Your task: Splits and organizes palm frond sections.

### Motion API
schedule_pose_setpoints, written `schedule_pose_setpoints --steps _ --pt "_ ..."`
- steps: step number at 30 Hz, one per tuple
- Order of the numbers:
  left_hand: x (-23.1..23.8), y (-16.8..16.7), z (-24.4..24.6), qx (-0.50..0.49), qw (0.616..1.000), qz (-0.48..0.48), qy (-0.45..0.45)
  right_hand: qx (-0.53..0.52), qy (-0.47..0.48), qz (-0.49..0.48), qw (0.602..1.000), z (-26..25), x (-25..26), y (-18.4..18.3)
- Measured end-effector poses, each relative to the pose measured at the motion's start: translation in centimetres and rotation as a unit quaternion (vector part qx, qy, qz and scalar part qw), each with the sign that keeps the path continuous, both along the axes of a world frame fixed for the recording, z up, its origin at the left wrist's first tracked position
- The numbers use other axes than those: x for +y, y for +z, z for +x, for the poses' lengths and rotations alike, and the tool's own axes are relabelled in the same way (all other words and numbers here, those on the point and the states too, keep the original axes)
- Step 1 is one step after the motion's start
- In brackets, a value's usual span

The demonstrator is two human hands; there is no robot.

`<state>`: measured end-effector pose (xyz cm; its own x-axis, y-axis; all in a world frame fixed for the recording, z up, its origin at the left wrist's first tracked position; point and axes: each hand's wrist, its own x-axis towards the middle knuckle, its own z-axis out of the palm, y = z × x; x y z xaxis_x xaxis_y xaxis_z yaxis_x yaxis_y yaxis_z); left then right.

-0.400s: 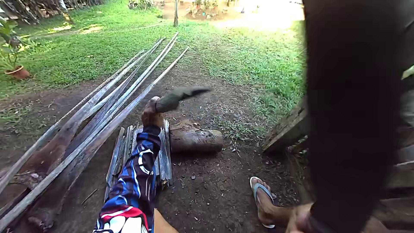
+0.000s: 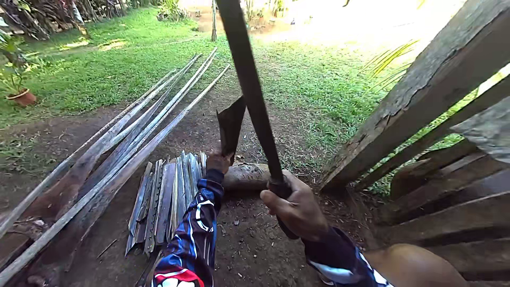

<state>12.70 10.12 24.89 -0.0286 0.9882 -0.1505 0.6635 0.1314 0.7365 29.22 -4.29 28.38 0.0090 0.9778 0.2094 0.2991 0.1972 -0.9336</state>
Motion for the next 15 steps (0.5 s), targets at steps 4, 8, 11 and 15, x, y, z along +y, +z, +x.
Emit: schedule_pose_setpoints --steps 4,8,11,15 --pt "4.2 -6.6 -1.0 -0.024 0.996 0.087 0.004 -0.012 0.004 -0.033 0.999 -0.7 1.7 0.2" --pt "4.0 -6.5 -1.0 -0.026 0.995 0.101 0.01 -0.001 0.015 0.096 0.995 -0.6 2.0 3.1" --pt "3.9 -6.5 -0.9 -0.019 0.992 0.129 -0.005 0.026 0.025 0.176 0.984 -0.5 1.9 6.1" --pt "3.7 -6.4 -0.8 -0.035 0.988 0.15 -0.011 0.026 0.021 0.132 0.991 -0.7 2.8 5.1"
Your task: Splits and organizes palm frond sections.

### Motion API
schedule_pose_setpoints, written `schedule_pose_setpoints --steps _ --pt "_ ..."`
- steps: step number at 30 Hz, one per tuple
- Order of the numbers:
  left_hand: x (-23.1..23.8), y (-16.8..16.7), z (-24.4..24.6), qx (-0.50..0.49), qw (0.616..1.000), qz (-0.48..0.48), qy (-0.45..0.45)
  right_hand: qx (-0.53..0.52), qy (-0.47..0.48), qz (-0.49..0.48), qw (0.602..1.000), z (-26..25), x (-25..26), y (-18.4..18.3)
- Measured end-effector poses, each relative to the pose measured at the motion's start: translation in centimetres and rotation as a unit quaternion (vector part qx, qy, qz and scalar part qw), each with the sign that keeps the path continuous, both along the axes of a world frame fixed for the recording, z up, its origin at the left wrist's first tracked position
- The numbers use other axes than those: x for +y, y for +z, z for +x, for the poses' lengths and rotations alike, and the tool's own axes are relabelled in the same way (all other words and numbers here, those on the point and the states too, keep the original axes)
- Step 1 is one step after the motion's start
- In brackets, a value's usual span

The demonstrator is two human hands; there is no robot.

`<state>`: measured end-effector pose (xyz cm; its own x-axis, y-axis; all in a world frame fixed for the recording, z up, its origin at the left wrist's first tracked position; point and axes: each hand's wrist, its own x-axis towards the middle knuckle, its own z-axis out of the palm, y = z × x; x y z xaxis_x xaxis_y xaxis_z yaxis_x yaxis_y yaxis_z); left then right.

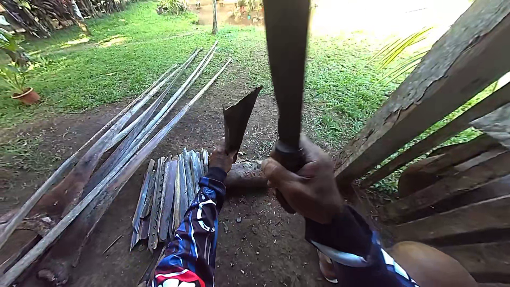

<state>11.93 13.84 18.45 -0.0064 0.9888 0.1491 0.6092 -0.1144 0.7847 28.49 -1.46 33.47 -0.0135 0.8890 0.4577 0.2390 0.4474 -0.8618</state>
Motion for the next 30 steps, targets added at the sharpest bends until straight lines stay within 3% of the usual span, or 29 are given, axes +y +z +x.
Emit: schedule_pose_setpoints --steps 3,6,11,16,18,20,22,24,27,30 --pt "0.3 -0.6 -0.1 -0.003 1.0 -0.012 0.007 -0.055 -0.01 -0.164 0.985 -0.1 1.9 -3.7" --pt "0.3 -0.3 -0.3 0.005 1.0 -0.028 0.008 -0.067 -0.001 -0.197 0.978 0.0 2.4 -4.4" --pt "0.0 0.2 -0.3 0.025 0.998 -0.062 0.001 -0.058 -0.025 -0.171 0.983 -1.0 2.3 -5.9" --pt "-1.5 -0.5 -0.1 0.036 0.999 0.0 -0.034 -0.008 -0.009 -0.02 1.0 -1.7 5.9 -13.3" --pt "-0.8 1.0 -0.7 0.052 0.999 0.001 -0.018 0.013 0.023 -0.061 0.998 -0.6 3.2 -11.5" --pt "0.8 5.1 -2.5 0.08 0.997 0.004 -0.003 0.039 0.046 -0.182 0.981 1.7 -2.4 -7.2" --pt "3.9 5.5 -5.9 0.137 0.968 0.211 0.014 0.073 0.057 -0.292 0.952 3.9 -7.8 -4.5" --pt "6.8 8.2 -8.9 0.187 0.934 0.304 0.006 0.11 0.055 -0.329 0.936 5.2 -11.4 -4.4" --pt "6.8 11.0 -10.9 0.204 0.943 0.253 0.068 0.124 0.041 -0.262 0.956 6.1 -12.9 -5.2" --pt "4.0 10.6 -8.1 0.098 0.986 0.114 0.072 0.102 0.003 -0.184 0.978 4.1 -10.2 -4.8"
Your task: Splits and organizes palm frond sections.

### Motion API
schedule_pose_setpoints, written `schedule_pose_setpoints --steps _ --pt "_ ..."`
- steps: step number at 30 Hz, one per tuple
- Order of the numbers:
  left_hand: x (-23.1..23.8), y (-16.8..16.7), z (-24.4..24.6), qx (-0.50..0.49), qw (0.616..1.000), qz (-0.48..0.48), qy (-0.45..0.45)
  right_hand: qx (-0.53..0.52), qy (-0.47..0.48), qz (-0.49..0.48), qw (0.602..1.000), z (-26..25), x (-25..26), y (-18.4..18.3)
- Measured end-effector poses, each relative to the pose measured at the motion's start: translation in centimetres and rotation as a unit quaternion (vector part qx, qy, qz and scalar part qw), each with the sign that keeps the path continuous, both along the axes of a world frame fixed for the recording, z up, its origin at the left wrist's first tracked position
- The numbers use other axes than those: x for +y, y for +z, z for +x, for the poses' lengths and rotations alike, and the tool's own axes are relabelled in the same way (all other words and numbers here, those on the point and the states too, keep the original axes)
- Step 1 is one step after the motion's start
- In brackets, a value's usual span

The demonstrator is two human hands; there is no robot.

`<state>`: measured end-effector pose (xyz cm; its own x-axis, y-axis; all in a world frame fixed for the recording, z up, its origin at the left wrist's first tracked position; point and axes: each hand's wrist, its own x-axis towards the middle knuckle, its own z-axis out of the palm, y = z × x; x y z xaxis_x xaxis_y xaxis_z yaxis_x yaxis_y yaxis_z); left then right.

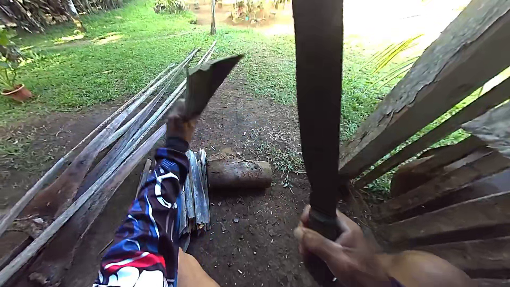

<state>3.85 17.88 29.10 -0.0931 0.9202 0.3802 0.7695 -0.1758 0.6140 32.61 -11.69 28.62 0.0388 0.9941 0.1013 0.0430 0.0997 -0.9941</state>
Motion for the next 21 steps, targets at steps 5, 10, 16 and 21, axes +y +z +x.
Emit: schedule_pose_setpoints --steps 5,10,16,21 --pt "-2.8 -6.9 5.9 -0.126 0.984 -0.099 -0.077 -0.099 -0.004 0.063 0.993 -3.1 6.3 0.3" --pt "-3.0 -10.6 8.2 -0.118 0.97 -0.201 -0.064 -0.152 -0.005 0.031 0.988 -4.1 9.1 -0.3" --pt "-2.7 -10.8 8.6 -0.131 0.971 -0.179 -0.09 -0.136 -0.002 0.102 0.985 -4.0 10.0 2.3" --pt "-2.6 -10.0 9.0 -0.075 0.977 -0.18 -0.088 -0.103 -0.001 0.263 0.959 -3.7 9.7 6.5"
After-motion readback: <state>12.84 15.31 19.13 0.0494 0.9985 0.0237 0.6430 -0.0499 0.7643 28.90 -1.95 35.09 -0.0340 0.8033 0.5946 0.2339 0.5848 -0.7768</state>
